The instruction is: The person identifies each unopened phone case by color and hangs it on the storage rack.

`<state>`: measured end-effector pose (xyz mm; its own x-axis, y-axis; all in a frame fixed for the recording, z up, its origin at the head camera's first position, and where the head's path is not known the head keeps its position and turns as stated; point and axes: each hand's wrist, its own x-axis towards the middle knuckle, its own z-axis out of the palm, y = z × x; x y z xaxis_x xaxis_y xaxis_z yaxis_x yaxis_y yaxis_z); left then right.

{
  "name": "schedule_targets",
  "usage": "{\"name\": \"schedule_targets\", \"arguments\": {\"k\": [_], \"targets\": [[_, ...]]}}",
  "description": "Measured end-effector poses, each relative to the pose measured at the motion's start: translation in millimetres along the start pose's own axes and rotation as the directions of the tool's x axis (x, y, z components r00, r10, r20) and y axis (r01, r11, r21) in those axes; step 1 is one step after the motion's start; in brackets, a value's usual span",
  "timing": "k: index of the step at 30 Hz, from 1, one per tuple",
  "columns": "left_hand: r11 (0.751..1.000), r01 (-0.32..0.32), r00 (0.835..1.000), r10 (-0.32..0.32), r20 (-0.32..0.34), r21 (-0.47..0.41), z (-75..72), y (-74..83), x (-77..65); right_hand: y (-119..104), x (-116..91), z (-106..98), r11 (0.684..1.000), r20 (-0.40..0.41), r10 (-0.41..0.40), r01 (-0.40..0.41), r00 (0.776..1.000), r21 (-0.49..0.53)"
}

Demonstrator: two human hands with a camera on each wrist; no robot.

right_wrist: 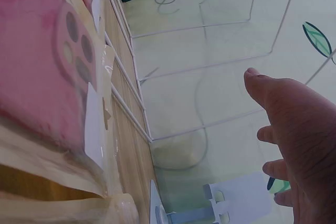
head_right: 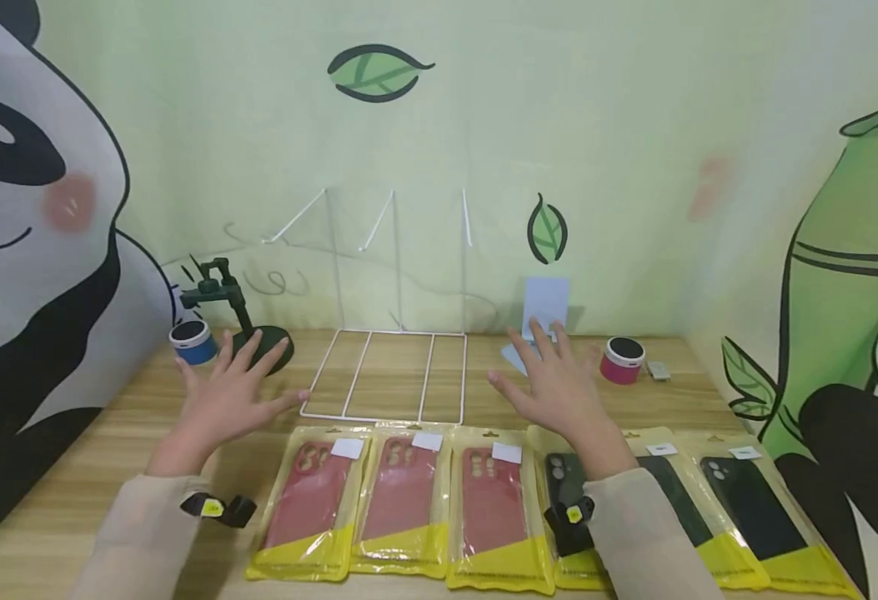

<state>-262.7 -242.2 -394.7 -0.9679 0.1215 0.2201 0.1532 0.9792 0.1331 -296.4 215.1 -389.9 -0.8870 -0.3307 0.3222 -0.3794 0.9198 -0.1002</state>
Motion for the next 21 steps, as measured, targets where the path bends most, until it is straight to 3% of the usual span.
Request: {"name": "schedule_targets", "arguments": {"k": [5, 8, 10, 14, 17, 21], "targets": [[0.999, 0.0, 1.0, 0.0, 0.004, -0.041, 1.3, -4.2, -1.2, -4.9, 3.2, -1.6, 1.0, 0.011, -0.011, 0.011, 1.0, -0.008], [0.99, -0.022, 0.999, 0.027, 0.03, -0.141, 3.6, -6.8, 1.8, -7.0, 2.9, -0.4, 1.0, 0.018, -0.022, 0.022, 1.0, -0.012], [0.965, -0.041, 0.997, 0.056, 0.05, -0.258, 10.4, -10.4, 4.6, -9.1, 1.2, 2.1, 1.0, 0.03, -0.03, 0.03, 0.999, -0.005], [0.87, -0.033, 0.992, 0.088, 0.09, -0.492, 38.5, -20.1, 9.0, -14.8, -2.9, 10.0, 0.993, 0.032, -0.086, 0.083, 0.996, 0.086], [0.84, -0.024, 0.991, 0.091, 0.097, -0.542, 64.0, -25.4, 10.4, -25.2, -4.6, 13.8, 0.956, 0.03, -0.162, 0.15, 0.986, 0.252], [0.844, -0.026, 0.996, 0.07, 0.061, -0.536, 85.7, -28.4, 9.6, -55.1, -2.8, 15.9, 0.858, 0.091, -0.287, 0.214, 0.954, 0.466]]}}
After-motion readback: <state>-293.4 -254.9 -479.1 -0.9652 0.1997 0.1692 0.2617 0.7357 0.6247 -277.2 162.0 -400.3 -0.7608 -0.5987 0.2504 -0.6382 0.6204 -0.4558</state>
